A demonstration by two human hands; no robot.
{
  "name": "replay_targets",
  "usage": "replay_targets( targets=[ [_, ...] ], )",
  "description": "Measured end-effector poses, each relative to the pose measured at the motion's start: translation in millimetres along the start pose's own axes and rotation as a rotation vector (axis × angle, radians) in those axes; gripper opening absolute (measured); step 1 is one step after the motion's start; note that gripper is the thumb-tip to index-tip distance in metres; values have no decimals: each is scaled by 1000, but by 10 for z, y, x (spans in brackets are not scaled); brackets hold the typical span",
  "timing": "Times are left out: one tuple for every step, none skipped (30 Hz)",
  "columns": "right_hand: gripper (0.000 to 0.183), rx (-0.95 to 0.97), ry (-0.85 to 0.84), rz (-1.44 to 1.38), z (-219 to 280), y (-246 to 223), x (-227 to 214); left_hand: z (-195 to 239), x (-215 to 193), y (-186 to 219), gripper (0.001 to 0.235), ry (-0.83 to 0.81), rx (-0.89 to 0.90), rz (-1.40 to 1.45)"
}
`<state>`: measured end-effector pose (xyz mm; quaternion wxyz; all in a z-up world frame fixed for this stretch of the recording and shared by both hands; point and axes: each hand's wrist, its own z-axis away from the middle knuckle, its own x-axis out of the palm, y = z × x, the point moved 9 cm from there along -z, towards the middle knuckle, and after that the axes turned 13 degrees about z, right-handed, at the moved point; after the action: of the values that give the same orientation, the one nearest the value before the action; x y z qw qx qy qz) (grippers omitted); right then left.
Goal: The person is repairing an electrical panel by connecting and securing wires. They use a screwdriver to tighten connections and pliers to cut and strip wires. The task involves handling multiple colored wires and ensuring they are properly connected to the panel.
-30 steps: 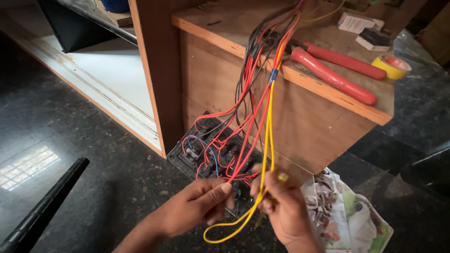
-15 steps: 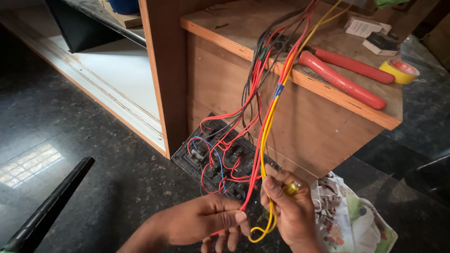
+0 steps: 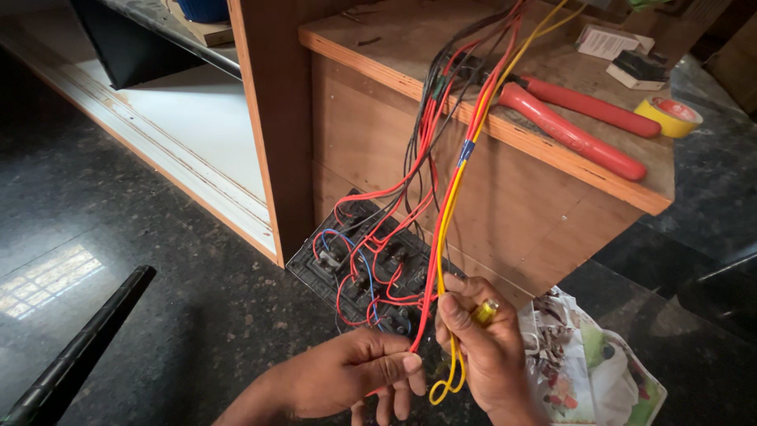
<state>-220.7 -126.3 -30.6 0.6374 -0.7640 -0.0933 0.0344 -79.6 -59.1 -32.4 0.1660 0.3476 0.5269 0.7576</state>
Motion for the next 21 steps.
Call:
replay_targets(
  targets=[
    [25, -6, 4, 9, -4, -17, 6, -1, -20, 6, 37, 5, 12, -27],
    [26, -10, 8, 17, -5, -33, 17, 3, -44, 12, 38, 11, 24, -52],
    [27, -8, 16, 33, -8, -39, 32, 7, -63, 14, 38, 17, 36, -78],
    [28, -4, 24, 49, -12, -42, 54, 6, -104, 10, 39, 56, 44, -111],
    [29, -1, 32, 65, -14, -48, 72, -4, -144, 9, 39, 95, 52, -144],
    [29, 2, 32, 58, -12, -57, 94, -13, -179, 10, 40, 134, 60, -177],
    [30, 4, 31, 51, -10, -69, 115, -23, -187, 18, 37, 156, 86, -127],
    [30, 6, 31, 44, -11, -83, 136, -35, -187, 31, 34, 179, 111, -78],
    [30, 2, 24, 50, -8, -106, 153, -44, -186, 51, 32, 202, 137, -29],
    [30, -1, 18, 57, 2, -126, 167, -47, -166, 108, 25, 201, 204, 63],
    [30, -3, 11, 63, 7, -141, 182, -44, -150, 169, 21, 200, 272, 156],
    [31, -1, 18, 57, 8, -142, 184, -33, -138, 226, 22, 195, 339, 249],
    [32, 2, 26, 50, 4, -133, 189, -18, -154, 235, 23, 228, 346, 281],
    [34, 3, 33, 44, 3, -127, 186, -5, -170, 245, 25, 260, 354, 311],
    [34, -1, 24, 50, 10, -125, 189, 6, -190, 255, 26, 293, 361, 342],
    [34, -6, 14, 55, 14, -120, 194, 19, -213, 278, 28, 322, 373, 329],
    [34, -12, 5, 60, 15, -111, 195, 33, -238, 299, 29, 350, 385, 317],
    [34, 9, 0, 59, 8, -78, 185, 46, -264, 317, 31, 378, 398, 305],
    [34, 30, -5, 59, -3, -46, 170, 62, -294, 337, 30, 399, 409, 301],
    [34, 51, -9, 59, -12, -19, 147, 83, -330, 363, 28, 419, 419, 296],
    [34, 67, -23, 74, -18, -1, 129, 103, -362, 389, 27, 439, 430, 292]
  ],
)
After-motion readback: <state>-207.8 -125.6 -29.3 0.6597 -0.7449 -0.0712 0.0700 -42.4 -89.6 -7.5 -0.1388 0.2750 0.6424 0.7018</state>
